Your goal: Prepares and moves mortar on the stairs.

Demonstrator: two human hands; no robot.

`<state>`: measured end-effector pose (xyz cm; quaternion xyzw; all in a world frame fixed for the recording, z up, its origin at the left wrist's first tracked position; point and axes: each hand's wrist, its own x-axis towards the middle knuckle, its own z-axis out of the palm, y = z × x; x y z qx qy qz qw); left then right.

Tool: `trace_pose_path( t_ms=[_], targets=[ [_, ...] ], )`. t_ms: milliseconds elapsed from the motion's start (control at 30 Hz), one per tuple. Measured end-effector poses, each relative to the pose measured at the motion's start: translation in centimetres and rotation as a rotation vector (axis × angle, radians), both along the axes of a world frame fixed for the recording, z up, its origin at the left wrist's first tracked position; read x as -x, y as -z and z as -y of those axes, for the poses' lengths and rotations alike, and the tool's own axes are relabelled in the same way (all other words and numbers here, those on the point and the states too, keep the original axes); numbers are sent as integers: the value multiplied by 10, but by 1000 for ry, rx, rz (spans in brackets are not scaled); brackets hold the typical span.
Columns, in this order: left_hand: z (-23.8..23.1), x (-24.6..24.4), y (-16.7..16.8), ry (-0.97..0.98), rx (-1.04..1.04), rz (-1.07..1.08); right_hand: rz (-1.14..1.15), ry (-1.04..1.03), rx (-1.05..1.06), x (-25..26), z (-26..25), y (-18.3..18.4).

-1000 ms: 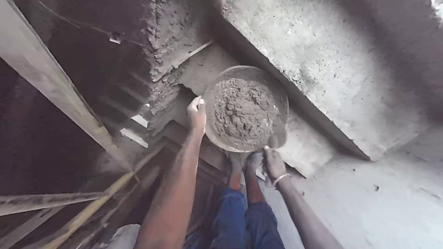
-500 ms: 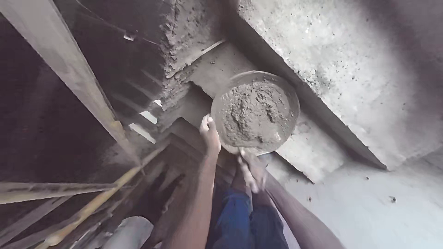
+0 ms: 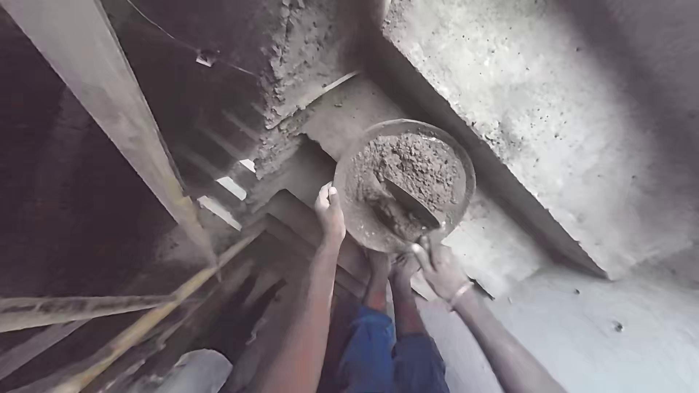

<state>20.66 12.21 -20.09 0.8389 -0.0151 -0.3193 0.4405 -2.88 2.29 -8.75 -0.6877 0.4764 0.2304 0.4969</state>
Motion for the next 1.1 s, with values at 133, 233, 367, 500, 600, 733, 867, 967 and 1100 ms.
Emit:
trace_pose_path(
  t_ms=[133, 233, 367, 500, 600, 733, 867, 967, 1100],
  targets=[
    [14, -17, 2, 83, -37, 4, -90, -32, 273, 33, 92, -10],
    [25, -24, 1, 147, -66, 51, -278, -1, -44, 2, 130, 27],
    [39, -32, -14, 182, -122, -7, -224, -256, -298, -11, 115, 14],
    [45, -34, -19, 183, -147, -28, -84, -210, -123, 20, 152, -4],
    [46, -31, -19, 171, -152, 0, -157, -89, 64, -11, 171, 41],
    [46, -32, -21, 191, -150, 15, -138, -343, -142, -59, 150, 57],
    [55, -36, -30, 237, -147, 8, -73, -533, -244, -4, 169, 2],
    [59, -37, -30, 235, -160, 9, -110, -10, -164, 61, 152, -12],
    [56, -32, -32, 220, -164, -3, -329, 395, -292, 35, 73, 25]
  ],
)
